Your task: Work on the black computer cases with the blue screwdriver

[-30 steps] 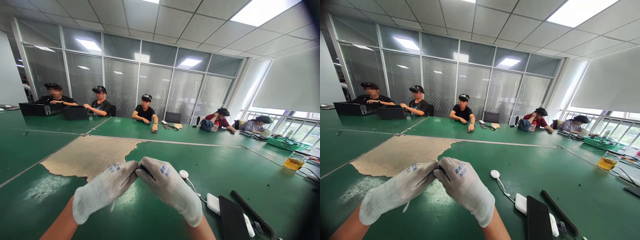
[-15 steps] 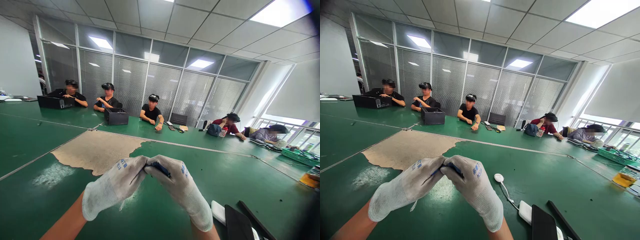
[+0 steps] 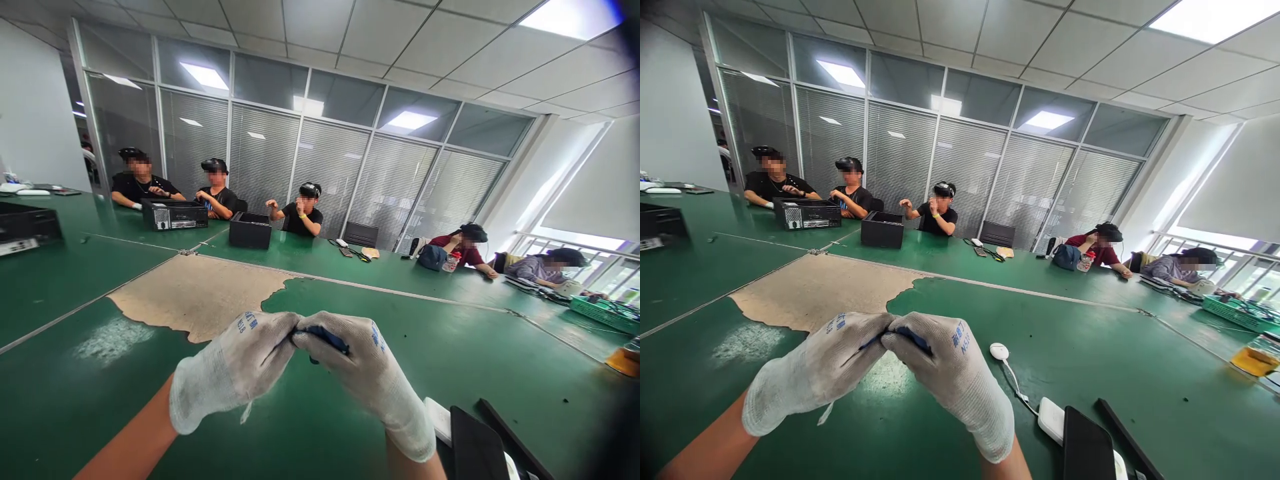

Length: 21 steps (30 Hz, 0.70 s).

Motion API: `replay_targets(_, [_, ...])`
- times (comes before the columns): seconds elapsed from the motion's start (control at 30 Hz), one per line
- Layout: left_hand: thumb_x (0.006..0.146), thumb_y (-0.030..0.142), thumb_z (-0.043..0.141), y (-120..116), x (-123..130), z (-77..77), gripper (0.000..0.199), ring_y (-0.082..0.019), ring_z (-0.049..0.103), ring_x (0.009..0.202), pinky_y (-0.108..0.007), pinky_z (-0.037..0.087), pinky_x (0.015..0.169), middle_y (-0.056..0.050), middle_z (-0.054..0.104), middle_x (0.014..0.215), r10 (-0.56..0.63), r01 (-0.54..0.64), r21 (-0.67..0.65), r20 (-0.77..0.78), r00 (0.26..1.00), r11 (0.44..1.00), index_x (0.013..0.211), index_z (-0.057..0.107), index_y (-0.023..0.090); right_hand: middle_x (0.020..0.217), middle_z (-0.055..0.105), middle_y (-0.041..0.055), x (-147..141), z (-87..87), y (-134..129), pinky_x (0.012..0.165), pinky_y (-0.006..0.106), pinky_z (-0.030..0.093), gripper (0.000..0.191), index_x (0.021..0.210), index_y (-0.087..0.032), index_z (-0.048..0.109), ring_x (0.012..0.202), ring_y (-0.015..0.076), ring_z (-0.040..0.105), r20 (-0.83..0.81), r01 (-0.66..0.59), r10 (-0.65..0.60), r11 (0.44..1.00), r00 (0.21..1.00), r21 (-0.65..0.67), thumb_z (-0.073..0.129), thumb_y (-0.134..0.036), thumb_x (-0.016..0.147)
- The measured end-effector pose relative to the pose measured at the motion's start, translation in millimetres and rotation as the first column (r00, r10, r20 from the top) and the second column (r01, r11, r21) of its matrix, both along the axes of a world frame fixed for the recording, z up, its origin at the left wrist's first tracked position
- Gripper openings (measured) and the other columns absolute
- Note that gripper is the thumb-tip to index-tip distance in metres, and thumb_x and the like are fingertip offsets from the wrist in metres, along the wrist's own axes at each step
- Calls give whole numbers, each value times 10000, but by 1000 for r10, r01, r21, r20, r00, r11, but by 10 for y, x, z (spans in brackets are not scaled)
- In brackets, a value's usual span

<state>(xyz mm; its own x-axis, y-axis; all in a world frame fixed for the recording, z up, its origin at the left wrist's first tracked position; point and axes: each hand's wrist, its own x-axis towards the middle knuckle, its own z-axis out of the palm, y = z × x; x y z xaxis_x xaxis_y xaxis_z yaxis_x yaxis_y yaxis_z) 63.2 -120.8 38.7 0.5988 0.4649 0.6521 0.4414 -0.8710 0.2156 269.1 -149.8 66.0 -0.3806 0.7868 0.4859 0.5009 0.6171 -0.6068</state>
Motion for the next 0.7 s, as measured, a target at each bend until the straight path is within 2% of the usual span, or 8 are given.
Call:
replay_targets(0.17, [1061, 240, 316, -8, 14, -9, 284, -135, 578, 589, -268, 470, 558, -19, 654, 776, -9, 8, -63, -18, 1000, 998, 917, 558, 201, 711, 607, -4, 13, 22, -17, 580, 240, 407, 308, 895, -193, 729, 626, 115, 486, 17, -24, 25, 999, 1000, -40, 573, -434, 1009])
replay_targets(0.33, [1052, 243, 322, 2, 42, -40, 263, -150, 597, 597, -278, 473, 550, -29, 659, 779, -26, 25, -43, -24, 999, 999, 909, 540, 205, 643, 527, -26, 25, 24, -25, 534, 238, 354, 342, 781, -192, 664, 575, 100, 417, 21, -9, 10, 998, 1000, -70, 588, -448, 995])
replay_targets(0.7, [1008, 209, 406, -43, 93, -5, 151, -165, 587, 600, -280, 441, 550, -18, 632, 754, 24, -35, -67, -152, 988, 997, 893, 502, 210, 626, 475, -46, 60, -5, -24, 556, 249, 327, 316, 773, -196, 615, 585, 99, 393, 31, -8, 11, 995, 999, -98, 590, -409, 1005])
